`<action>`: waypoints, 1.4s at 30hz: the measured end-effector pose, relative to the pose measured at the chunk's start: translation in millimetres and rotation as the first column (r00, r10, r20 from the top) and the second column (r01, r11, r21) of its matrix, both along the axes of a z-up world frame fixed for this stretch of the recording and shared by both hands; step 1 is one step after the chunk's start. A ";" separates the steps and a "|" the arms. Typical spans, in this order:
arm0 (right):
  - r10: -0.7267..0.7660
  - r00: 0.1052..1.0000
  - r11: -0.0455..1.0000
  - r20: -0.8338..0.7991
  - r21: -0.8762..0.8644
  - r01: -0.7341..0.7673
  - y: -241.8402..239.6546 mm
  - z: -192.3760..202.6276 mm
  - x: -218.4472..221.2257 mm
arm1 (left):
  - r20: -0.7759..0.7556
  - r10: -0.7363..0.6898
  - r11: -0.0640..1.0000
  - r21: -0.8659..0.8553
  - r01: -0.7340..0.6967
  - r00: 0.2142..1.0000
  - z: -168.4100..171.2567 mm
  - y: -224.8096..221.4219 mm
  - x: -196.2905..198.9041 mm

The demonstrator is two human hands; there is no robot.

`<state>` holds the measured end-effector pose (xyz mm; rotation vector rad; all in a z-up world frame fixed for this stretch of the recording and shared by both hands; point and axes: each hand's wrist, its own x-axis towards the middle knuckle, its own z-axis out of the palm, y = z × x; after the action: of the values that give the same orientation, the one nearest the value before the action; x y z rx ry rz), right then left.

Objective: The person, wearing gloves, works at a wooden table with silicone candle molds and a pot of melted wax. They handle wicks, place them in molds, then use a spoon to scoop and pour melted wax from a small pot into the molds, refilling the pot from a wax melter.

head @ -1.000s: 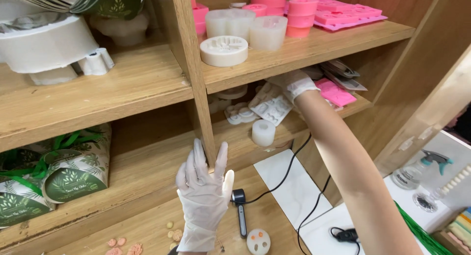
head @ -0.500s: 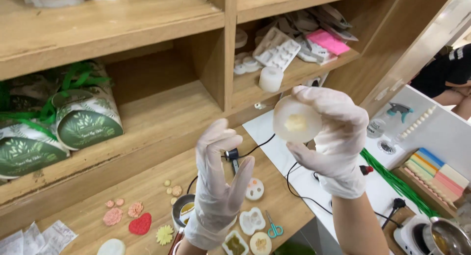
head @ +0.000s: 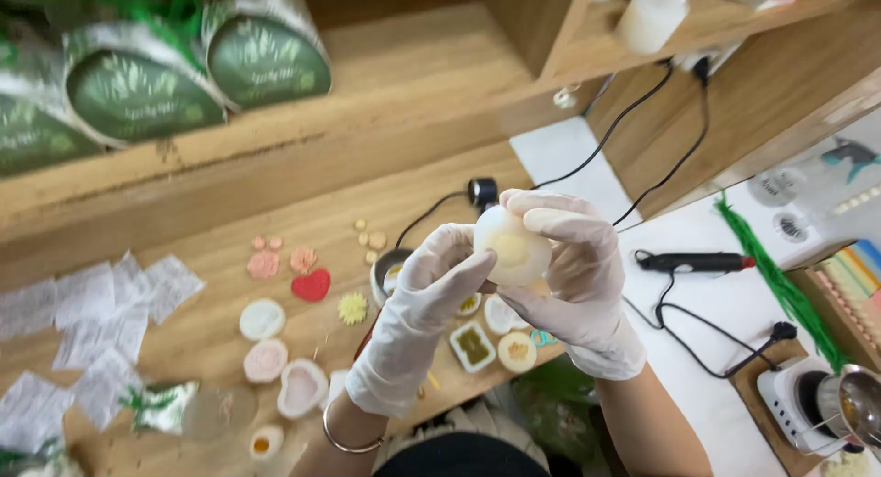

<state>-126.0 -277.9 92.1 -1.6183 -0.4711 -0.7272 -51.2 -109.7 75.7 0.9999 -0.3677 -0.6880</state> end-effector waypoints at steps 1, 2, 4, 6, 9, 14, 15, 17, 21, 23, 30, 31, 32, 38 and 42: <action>0.016 0.998 1.000 -0.069 0.018 -0.015 9.1 -12.6 -1.4 | -0.072 -0.002 0.999 0.047 0.005 0.997 -9.8 14.4 -2.1; 0.043 0.993 0.999 -0.111 0.036 -0.039 17.9 -25.6 -4.4 | -0.114 0.025 0.998 0.065 -0.018 0.993 -27.1 33.3 -3.7; 0.137 0.934 0.985 -0.330 0.142 -0.095 32.3 -48.7 -17.2 | -0.017 0.138 0.978 0.159 -0.134 0.990 -61.0 69.0 -17.1; 0.067 0.890 0.977 -0.452 0.211 0.034 31.6 -88.6 -24.3 | -0.126 0.299 0.926 0.277 -0.256 0.946 -92.2 115.9 -22.3; -0.043 0.754 0.918 -0.656 0.272 0.289 20.8 -155.0 -40.0 | -0.125 0.506 0.807 0.418 -0.417 0.853 -107.0 174.0 -36.3; -0.343 0.180 0.937 -0.922 -0.324 0.129 29.3 -192.3 -48.0 | -0.055 0.654 0.634 0.584 -0.507 0.754 -164.3 221.5 -54.9; -0.380 0.305 0.898 -0.873 -0.427 -0.104 33.9 -197.5 -47.6 | -0.072 0.662 0.635 0.581 -0.509 0.746 -172.1 218.9 -57.2; -0.373 0.424 0.788 -0.825 -0.524 -0.325 47.5 -216.2 -40.2 | -0.094 0.673 0.635 0.583 -0.508 0.733 -188.8 210.7 -63.4; -0.416 0.312 0.757 -0.854 -0.516 -0.400 76.5 -292.5 -20.1 | 0.173 0.464 0.570 0.692 -0.442 0.869 -211.7 183.5 -76.2; -0.427 0.338 0.692 -0.838 -0.544 -0.475 83.1 -329.9 -16.0 | 0.290 0.316 0.435 0.802 -0.409 0.903 -226.6 169.8 -83.2; -0.548 0.456 0.563 -0.701 -0.712 -0.420 86.4 -438.9 -24.6 | -0.040 0.355 0.764 0.588 -0.265 0.934 -315.6 162.3 -111.0; -0.578 0.485 0.526 -0.657 -0.754 -0.394 84.9 -457.9 -25.5 | -0.236 0.354 0.831 0.523 -0.189 0.905 -323.7 161.6 -109.5; -0.576 0.482 0.527 -0.661 -0.750 -0.398 85.7 -462.2 -25.0 | -0.240 0.355 0.830 0.526 -0.186 0.904 -329.6 159.6 -109.5; -0.630 0.346 0.577 -0.695 -0.717 -0.391 98.8 -405.7 -10.6 | -0.148 0.275 0.808 0.570 -0.146 0.950 -384.8 144.7 -109.2; -0.580 0.295 0.662 -0.759 -0.651 -0.372 107.1 -397.5 -7.5 | 0.030 0.265 0.748 0.625 -0.226 0.964 -414.5 141.7 -100.2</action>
<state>-133.6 -170.8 -305.4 -2.5593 0.3873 0.6316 -151.4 32.0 -338.8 1.6273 0.0713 -0.6036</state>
